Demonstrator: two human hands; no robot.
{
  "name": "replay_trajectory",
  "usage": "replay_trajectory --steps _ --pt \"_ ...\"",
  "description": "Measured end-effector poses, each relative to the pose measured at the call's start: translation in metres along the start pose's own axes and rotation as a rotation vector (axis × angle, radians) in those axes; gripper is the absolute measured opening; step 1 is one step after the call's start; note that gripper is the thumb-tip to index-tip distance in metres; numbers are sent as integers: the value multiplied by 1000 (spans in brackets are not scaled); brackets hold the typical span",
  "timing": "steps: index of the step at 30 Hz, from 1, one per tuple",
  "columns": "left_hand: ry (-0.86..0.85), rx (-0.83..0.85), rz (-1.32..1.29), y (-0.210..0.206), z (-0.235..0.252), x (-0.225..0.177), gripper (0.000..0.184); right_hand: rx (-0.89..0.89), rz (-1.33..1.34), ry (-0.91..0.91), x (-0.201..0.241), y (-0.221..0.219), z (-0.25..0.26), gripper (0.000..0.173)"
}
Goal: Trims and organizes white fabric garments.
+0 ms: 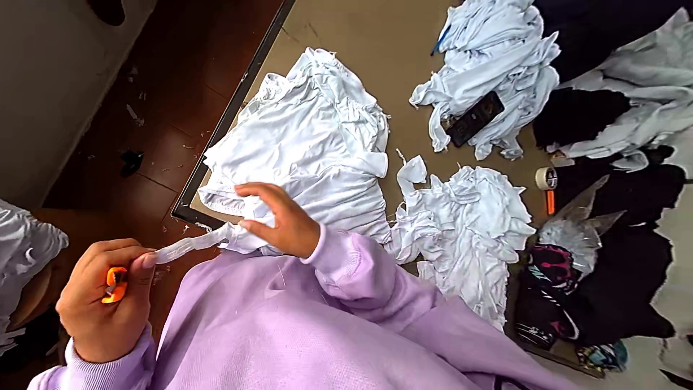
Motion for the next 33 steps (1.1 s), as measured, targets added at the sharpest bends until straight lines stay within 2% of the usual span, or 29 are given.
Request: replay_trajectory --steps 2,4,6,7,8,10,13,16,18,20,22,24,28,31,33 --pt "8 11 2 5 1 7 24 -397 -319 -49 -44 62 -22 40" --pt "9 50 15 2 2 6 24 -695 -532 -318 -78 126 -54 50" --pt "-7 94 6 -6 4 3 23 -789 -603 -614 -102 174 -77 60" --pt "-20 128 -6 -11 5 1 22 -783 -558 -687 -112 189 -83 58" --pt "-42 168 -16 -16 6 0 20 -785 -494 -697 -120 197 -85 48" --pt "-90 241 -21 -25 11 -4 21 -823 -447 -560 -117 188 -77 25" --pt "-123 267 -35 -33 20 -10 21 -759 -622 3 -74 135 -49 17" --pt "-107 255 -35 -40 24 -10 18 -412 -657 460 -39 56 -28 16" --pt "-59 255 -26 -44 27 -8 18 -135 -591 567 -35 15 -23 21" --pt "4 256 -12 -46 26 -7 17 124 -513 526 -38 -6 -28 31" --pt "42 257 4 -44 25 -3 17 194 -467 483 -46 -4 -37 30" --pt "72 244 6 -43 21 1 18 67 -501 372 -52 18 -44 23" --pt "138 235 57 -49 19 8 17 -303 -526 25 -66 79 -26 26" --pt "154 303 143 -66 24 14 19 -297 -508 -271 -72 97 16 40" --pt "171 393 197 -80 28 18 29 -208 -524 -411 -81 92 46 63"
Point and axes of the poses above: each hand's wrist, its own z-axis towards the middle knuckle, its own y-axis out of the back of the hand, x = y × z, the point moved 1 cm from there along z, towards the middle knuckle, and after that the axes turned 10 degrees about z, right-handed, at the moved point
